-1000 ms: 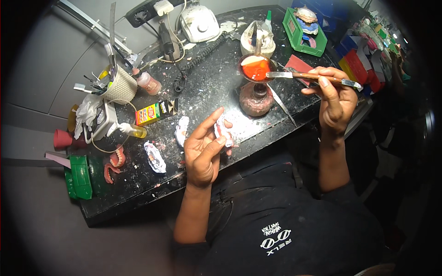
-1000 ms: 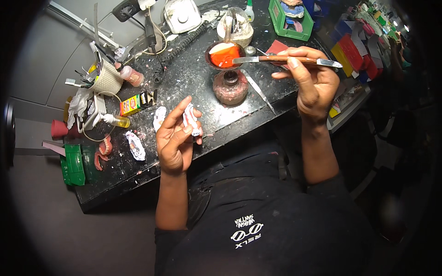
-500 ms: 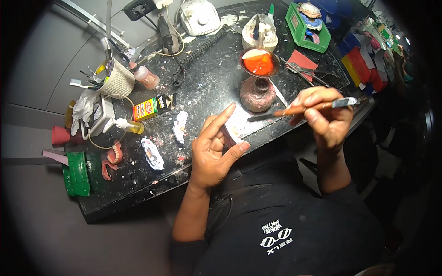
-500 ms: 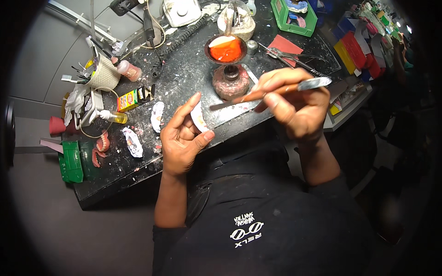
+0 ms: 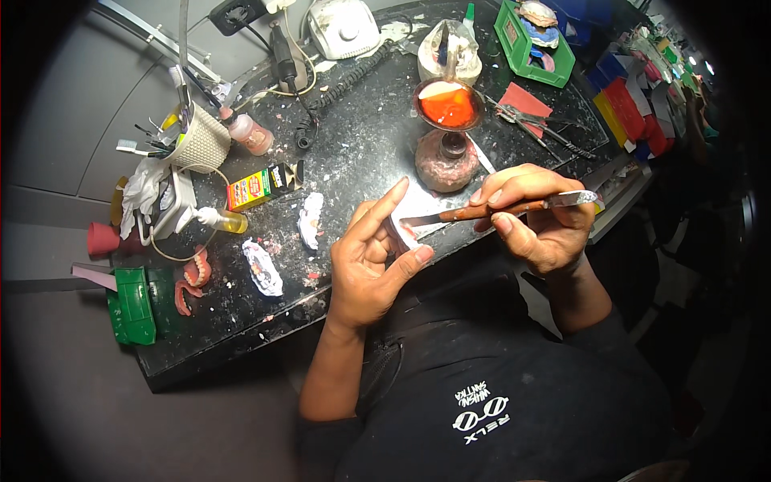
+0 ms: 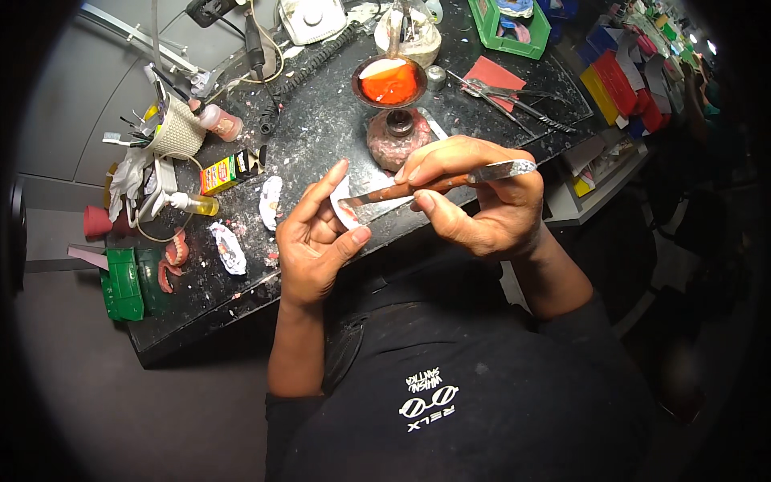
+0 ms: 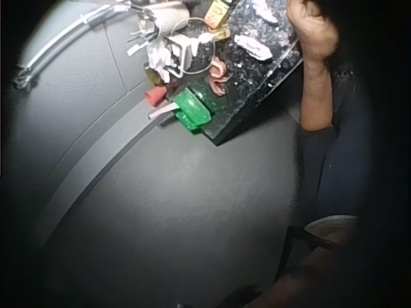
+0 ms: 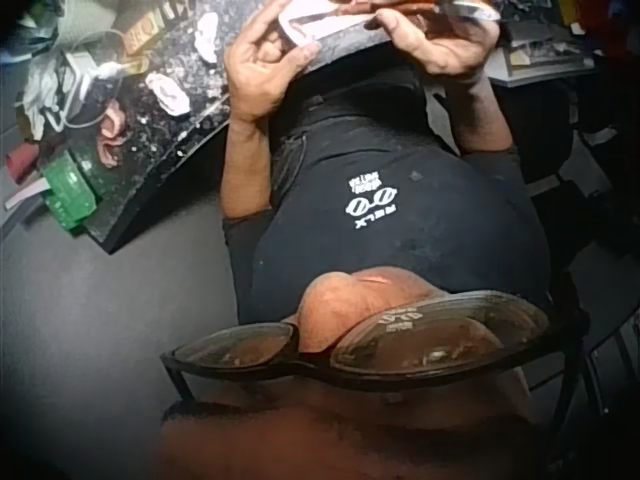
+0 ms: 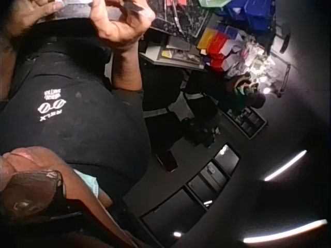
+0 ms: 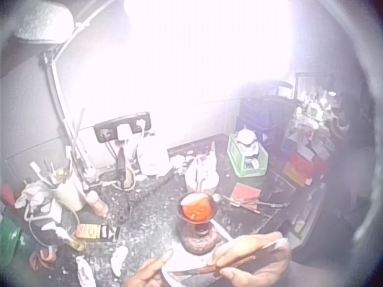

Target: The person applies a red liquid to a white dental prosthetic using a brush. They dip the brush into a small container, paint several sections of the prosthetic by hand, and rotate the object to reach different sides.

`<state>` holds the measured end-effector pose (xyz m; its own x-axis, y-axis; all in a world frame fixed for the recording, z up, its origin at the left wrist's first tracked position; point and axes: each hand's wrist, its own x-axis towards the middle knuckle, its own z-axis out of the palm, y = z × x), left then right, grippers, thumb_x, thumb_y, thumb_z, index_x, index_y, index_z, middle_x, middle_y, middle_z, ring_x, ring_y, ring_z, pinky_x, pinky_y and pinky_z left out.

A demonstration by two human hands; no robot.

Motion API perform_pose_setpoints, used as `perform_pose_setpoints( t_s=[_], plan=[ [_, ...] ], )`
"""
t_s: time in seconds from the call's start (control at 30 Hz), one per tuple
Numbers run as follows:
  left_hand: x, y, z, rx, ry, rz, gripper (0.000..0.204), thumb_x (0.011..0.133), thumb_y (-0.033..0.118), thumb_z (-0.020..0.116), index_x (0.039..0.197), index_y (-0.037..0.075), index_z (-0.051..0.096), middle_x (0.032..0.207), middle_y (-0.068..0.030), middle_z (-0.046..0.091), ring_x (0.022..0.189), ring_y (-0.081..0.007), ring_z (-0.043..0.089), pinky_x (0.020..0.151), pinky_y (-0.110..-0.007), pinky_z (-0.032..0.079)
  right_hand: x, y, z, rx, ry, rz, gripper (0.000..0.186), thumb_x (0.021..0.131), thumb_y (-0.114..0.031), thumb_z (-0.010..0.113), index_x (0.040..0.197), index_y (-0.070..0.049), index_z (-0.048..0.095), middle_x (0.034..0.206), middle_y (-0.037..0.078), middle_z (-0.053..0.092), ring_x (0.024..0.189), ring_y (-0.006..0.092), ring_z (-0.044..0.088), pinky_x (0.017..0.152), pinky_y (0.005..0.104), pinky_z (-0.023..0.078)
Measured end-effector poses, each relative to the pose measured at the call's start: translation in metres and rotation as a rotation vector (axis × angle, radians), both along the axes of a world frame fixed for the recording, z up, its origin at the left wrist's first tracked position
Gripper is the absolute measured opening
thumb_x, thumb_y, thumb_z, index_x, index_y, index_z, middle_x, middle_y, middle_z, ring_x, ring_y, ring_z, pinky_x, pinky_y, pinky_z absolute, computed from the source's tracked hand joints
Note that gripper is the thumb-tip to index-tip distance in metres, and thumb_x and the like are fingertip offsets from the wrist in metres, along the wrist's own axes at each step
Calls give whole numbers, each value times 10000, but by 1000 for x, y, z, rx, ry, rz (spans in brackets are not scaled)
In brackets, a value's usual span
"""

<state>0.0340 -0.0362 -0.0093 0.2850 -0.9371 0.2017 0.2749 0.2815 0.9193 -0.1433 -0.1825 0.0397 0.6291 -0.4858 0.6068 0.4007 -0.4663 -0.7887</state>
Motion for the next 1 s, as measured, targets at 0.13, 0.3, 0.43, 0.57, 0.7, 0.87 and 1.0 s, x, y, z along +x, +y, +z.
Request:
perform_pose_setpoints(
  t_s=[0.13, 0.3, 0.43, 0.57, 0.7, 0.87, 1.0],
  plan=[
    [0, 0, 1, 17, 27, 11, 680, 852, -136, 682, 1466, -94, 392, 1269, -94, 478, 1183, -184, 579, 971, -268, 495, -2, -1, 6, -108, -15, 41, 210, 773, 119, 668, 978, 89, 635, 899, 214, 694, 852, 262, 715, 757, 347, 588],
    [0, 0, -2, 10, 32, 10, 681, 851, -136, 683, 1465, -95, 392, 1270, -96, 479, 1175, -185, 585, 969, -269, 499, 0, 4, 6, -99, -1, -3, 217, 770, 110, 675, 981, 72, 643, 906, 209, 699, 853, 265, 719, 749, 342, 586],
    [1, -1, -2, 19, 35, 11, 682, 849, -141, 680, 1463, -102, 388, 1275, -101, 481, 1195, -196, 577, 994, -280, 490, -4, -3, 5, -177, -3, 17, 216, 774, 102, 677, 984, 67, 645, 922, 212, 702, 860, 263, 721, 747, 338, 591],
    [-2, 0, 3, 27, 73, 0, 678, 853, -138, 677, 1463, -109, 382, 1274, -105, 483, 1211, -201, 570, 1005, -288, 487, 0, 4, 3, -32, -7, -5, 213, 781, 101, 667, 990, 74, 641, 916, 212, 699, 873, 268, 719, 730, 342, 591],
    [-1, 1, 1, 54, 80, 28, 734, 845, -106, 688, 1490, -100, 339, 1216, -117, 577, 1062, -129, 601, 973, -282, 496, -1, -2, -5, -34, -33, 39, 214, 780, 116, 636, 992, 84, 631, 931, 228, 692, 869, 267, 713, 755, 345, 589],
    [-3, -1, 3, 22, 81, 51, 725, 847, -95, 686, 1489, -95, 348, 1180, -106, 586, 982, -117, 610, 880, -262, 530, -9, -4, -4, 65, -78, 16, 188, 824, 97, 590, 1011, 83, 605, 948, 218, 669, 870, 263, 698, 736, 348, 585],
    [1, 0, 1, 35, 106, 65, 604, 908, -26, 616, 1465, -90, 392, 1173, -139, 600, 890, -118, 616, 719, -243, 539, -19, -25, 3, 195, -66, -290, 153, 926, 38, 554, 1071, 69, 593, 1026, 199, 656, 927, 265, 704, 712, 327, 639]
  ],
)
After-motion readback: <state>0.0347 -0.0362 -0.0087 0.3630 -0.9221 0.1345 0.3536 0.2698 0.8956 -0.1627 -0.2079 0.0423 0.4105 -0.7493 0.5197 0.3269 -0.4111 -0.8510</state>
